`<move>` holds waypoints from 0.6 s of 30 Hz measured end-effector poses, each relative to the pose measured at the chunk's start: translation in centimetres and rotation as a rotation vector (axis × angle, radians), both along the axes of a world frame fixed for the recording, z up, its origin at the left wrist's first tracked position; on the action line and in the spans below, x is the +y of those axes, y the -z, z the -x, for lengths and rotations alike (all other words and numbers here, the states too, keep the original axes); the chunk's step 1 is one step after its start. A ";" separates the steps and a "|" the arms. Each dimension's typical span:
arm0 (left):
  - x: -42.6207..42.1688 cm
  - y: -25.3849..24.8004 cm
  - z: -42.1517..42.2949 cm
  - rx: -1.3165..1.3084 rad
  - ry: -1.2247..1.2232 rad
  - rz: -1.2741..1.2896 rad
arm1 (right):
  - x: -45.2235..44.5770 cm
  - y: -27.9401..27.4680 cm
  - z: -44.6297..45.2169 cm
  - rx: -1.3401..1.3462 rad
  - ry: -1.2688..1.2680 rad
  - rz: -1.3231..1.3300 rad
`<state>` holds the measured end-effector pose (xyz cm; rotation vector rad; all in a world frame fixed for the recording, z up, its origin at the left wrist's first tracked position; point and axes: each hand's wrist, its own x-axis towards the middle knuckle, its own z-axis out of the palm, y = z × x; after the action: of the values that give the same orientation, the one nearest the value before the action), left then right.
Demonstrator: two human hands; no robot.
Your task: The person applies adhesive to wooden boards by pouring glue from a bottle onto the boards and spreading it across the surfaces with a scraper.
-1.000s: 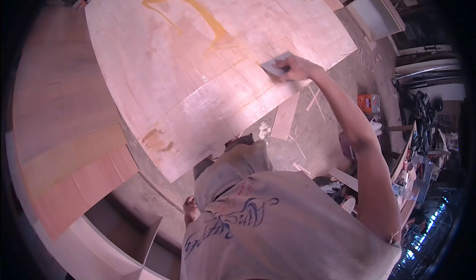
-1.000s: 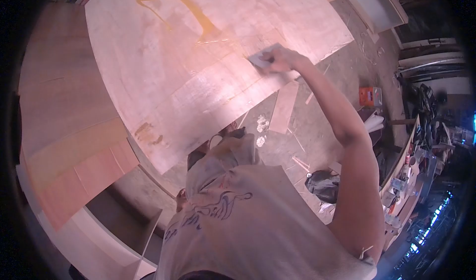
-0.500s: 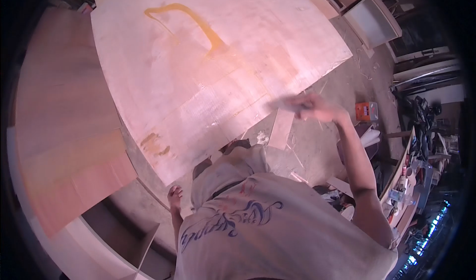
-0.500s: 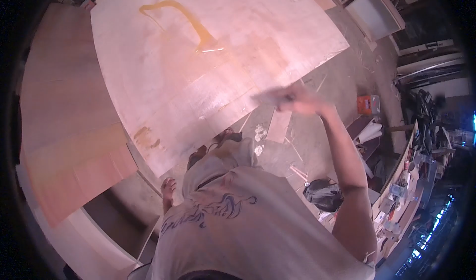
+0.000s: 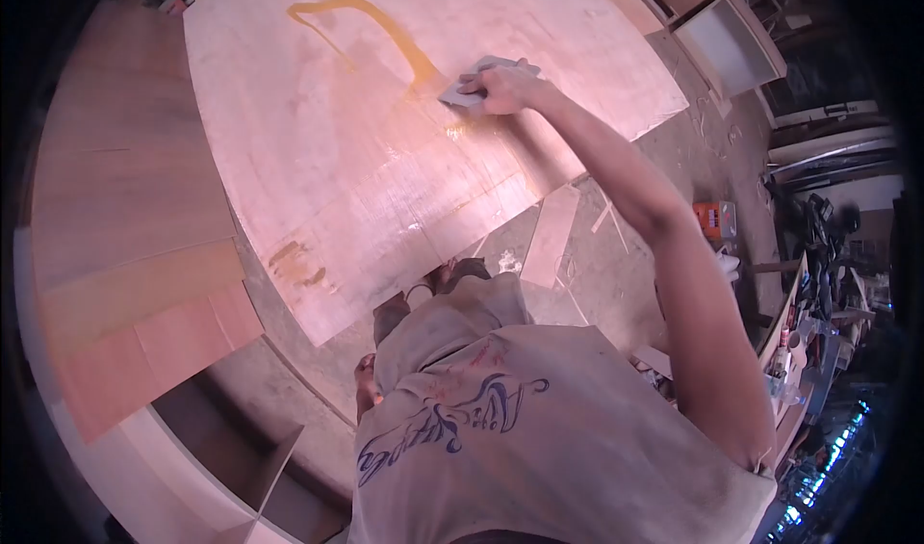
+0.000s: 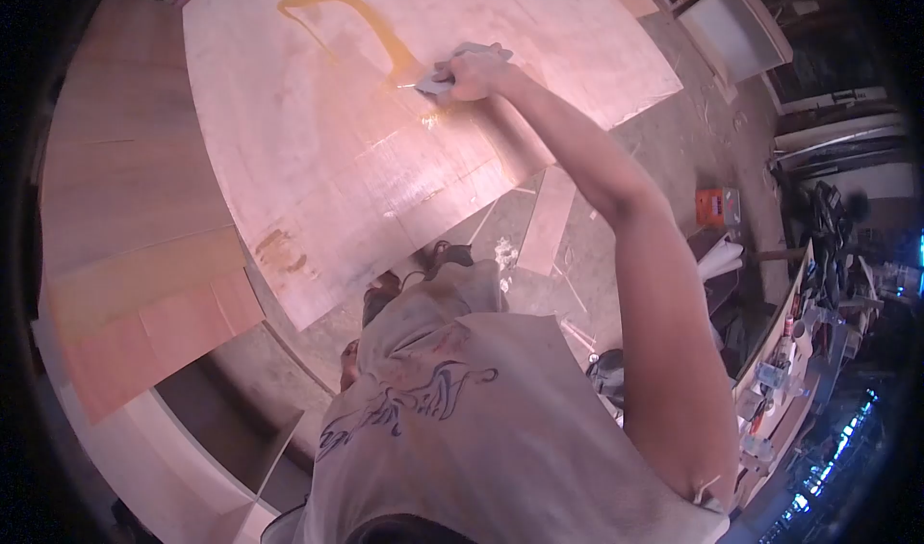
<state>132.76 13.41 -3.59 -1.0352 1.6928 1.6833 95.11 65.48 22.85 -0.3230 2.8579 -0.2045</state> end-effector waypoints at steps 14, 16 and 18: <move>0.3 -0.6 3.3 0.003 0.057 -0.015 | 9.7 -0.9 -12.5 -0.681 0.210 0.179; 0.3 0.1 3.8 0.018 0.059 -0.029 | 9.4 -1.8 -14.3 -0.711 0.254 0.097; 0.9 -0.5 4.5 0.013 0.052 -0.031 | 9.4 -2.7 -15.2 -0.793 0.298 0.023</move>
<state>128.22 14.27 -3.09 -0.9598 1.6825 1.6814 110.36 74.93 25.53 0.1620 2.0985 -0.3324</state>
